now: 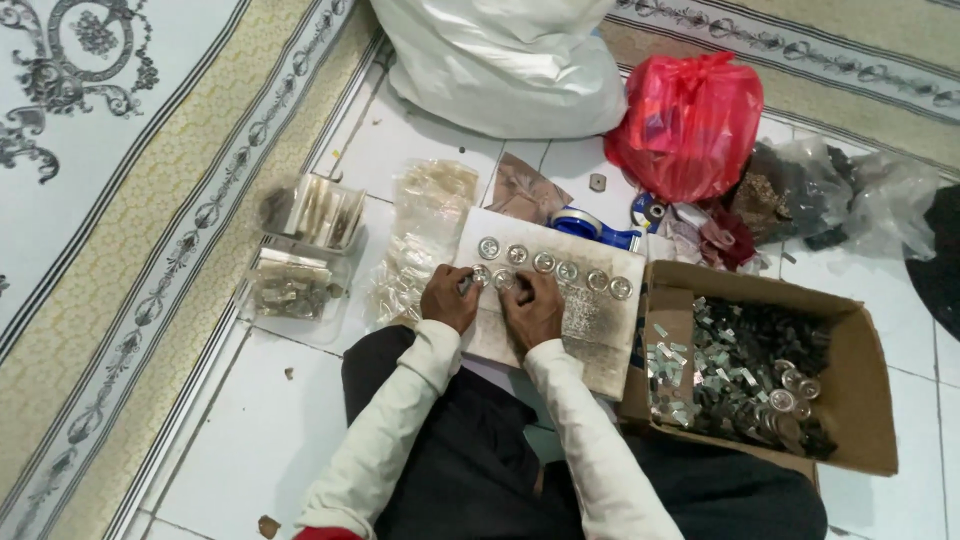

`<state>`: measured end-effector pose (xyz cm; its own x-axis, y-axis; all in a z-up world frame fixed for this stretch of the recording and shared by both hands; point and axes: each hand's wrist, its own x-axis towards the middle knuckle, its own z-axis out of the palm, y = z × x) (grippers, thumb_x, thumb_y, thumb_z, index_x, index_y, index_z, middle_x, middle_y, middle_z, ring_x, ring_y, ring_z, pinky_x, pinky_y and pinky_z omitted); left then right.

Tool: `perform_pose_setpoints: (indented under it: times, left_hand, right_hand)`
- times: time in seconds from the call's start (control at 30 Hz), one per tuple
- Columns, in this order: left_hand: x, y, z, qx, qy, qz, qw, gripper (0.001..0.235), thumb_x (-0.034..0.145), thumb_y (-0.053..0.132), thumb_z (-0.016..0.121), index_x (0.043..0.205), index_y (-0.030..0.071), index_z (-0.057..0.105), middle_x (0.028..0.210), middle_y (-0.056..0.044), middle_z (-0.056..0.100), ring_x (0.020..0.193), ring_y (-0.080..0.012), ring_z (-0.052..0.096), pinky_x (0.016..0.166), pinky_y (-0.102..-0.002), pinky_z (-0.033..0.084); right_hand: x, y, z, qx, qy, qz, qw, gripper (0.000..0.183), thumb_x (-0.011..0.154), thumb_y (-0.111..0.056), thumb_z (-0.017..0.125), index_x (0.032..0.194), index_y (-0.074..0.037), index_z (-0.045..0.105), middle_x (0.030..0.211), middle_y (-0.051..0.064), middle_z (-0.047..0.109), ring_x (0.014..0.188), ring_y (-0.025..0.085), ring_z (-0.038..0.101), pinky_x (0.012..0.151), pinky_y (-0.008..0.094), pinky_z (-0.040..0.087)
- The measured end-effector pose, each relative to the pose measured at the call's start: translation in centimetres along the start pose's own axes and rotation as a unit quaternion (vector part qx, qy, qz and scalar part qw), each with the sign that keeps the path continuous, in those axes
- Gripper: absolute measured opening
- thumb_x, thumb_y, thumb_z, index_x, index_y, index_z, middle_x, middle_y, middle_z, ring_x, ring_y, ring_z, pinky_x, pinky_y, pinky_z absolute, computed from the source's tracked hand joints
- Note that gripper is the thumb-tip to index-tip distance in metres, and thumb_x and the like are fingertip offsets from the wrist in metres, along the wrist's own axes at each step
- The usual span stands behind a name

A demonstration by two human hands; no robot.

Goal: Assembling small circular metal components by placing them into a template board.

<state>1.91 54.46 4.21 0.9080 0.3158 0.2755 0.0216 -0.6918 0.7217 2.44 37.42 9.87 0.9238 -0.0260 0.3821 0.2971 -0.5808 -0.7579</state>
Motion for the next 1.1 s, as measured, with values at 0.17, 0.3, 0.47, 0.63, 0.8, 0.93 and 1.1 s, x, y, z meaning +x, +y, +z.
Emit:
perform_pose_setpoints:
  times: [0.17, 0.3, 0.47, 0.63, 0.8, 0.93, 1.1]
  left_hand:
    - [0.2, -1.3, 0.7, 0.006, 0.032, 0.052, 0.998, 0.030, 0.077, 0.028, 0.087, 0.103, 0.019, 0.076, 0.089, -0.005, 0.064, 0.075, -0.0278, 0.071, 0.069, -0.040, 0.060]
    - [0.1, 3.1, -0.2, -0.040, 0.058, 0.114, 0.991, 0.021, 0.082, 0.015, 0.085, 0.102, 0.012, 0.077, 0.084, -0.007, 0.064, 0.063, -0.0253, 0.066, 0.060, -0.036, 0.055]
    - [-1.3, 15.5, 5.9, -0.120, 0.008, 0.198, 0.973, 0.018, 0.084, 0.012, 0.082, 0.102, 0.013, 0.077, 0.082, -0.005, 0.063, 0.059, -0.0238, 0.065, 0.056, -0.035, 0.054]
    - [-7.8, 26.5, 17.6, -0.205, -0.106, 0.248, 0.941, 0.022, 0.080, 0.010, 0.081, 0.102, 0.011, 0.077, 0.088, -0.010, 0.066, 0.074, -0.0337, 0.071, 0.066, -0.039, 0.059]
    - [-14.0, 34.7, 25.3, -0.124, -0.309, 0.276, 0.902, 0.016, 0.097, 0.014, 0.069, 0.112, 0.008, 0.072, 0.107, -0.016, 0.069, 0.089, -0.0374, 0.074, 0.069, -0.047, 0.063]
    - [-17.0, 37.0, 31.8, -0.066, -0.348, 0.303, 0.885, 0.025, 0.093, 0.009, 0.071, 0.117, 0.004, 0.070, 0.118, -0.020, 0.067, 0.095, -0.0422, 0.072, 0.070, -0.053, 0.064]
    - [-18.3, 38.6, 34.4, 0.037, -0.382, 0.367, 0.847, 0.054, 0.078, -0.005, 0.082, 0.128, -0.002, 0.062, 0.128, -0.024, 0.061, 0.110, -0.0456, 0.067, 0.070, -0.053, 0.065]
  right_hand:
    - [0.1, 0.6, -0.8, 0.030, -0.010, 0.034, 0.999, 0.036, 0.077, -0.023, 0.086, 0.108, -0.009, 0.073, 0.088, 0.013, 0.066, 0.078, 0.034, 0.071, 0.072, 0.045, 0.061]
    - [0.5, 4.5, -6.0, 0.107, -0.034, 0.129, 0.985, 0.030, 0.084, -0.014, 0.081, 0.113, -0.009, 0.074, 0.090, 0.013, 0.071, 0.075, 0.026, 0.072, 0.069, 0.038, 0.061]
    - [2.3, 11.6, -21.2, 0.006, 0.017, 0.109, 0.994, 0.023, 0.086, -0.008, 0.079, 0.109, -0.008, 0.078, 0.085, 0.015, 0.074, 0.076, 0.031, 0.075, 0.064, 0.039, 0.060]
    - [-0.4, 22.0, -35.9, -0.162, 0.035, 0.160, 0.973, 0.021, 0.092, -0.016, 0.077, 0.112, -0.011, 0.077, 0.091, 0.011, 0.077, 0.082, 0.028, 0.076, 0.069, 0.038, 0.061]
    - [-4.8, 33.9, -43.4, -0.370, -0.075, 0.304, 0.874, 0.028, 0.091, 0.001, 0.065, 0.117, -0.002, 0.077, 0.099, 0.025, 0.078, 0.098, 0.042, 0.074, 0.085, 0.052, 0.063]
    - [-6.5, 34.1, -43.5, -0.443, -0.112, 0.334, 0.824, 0.018, 0.090, -0.006, 0.068, 0.105, -0.004, 0.077, 0.096, 0.019, 0.078, 0.097, 0.035, 0.075, 0.082, 0.046, 0.064]
    - [-4.6, 29.6, -41.8, -0.457, -0.166, 0.333, 0.808, 0.017, 0.096, -0.013, 0.058, 0.102, -0.006, 0.072, 0.098, 0.015, 0.077, 0.106, 0.031, 0.072, 0.087, 0.044, 0.063]
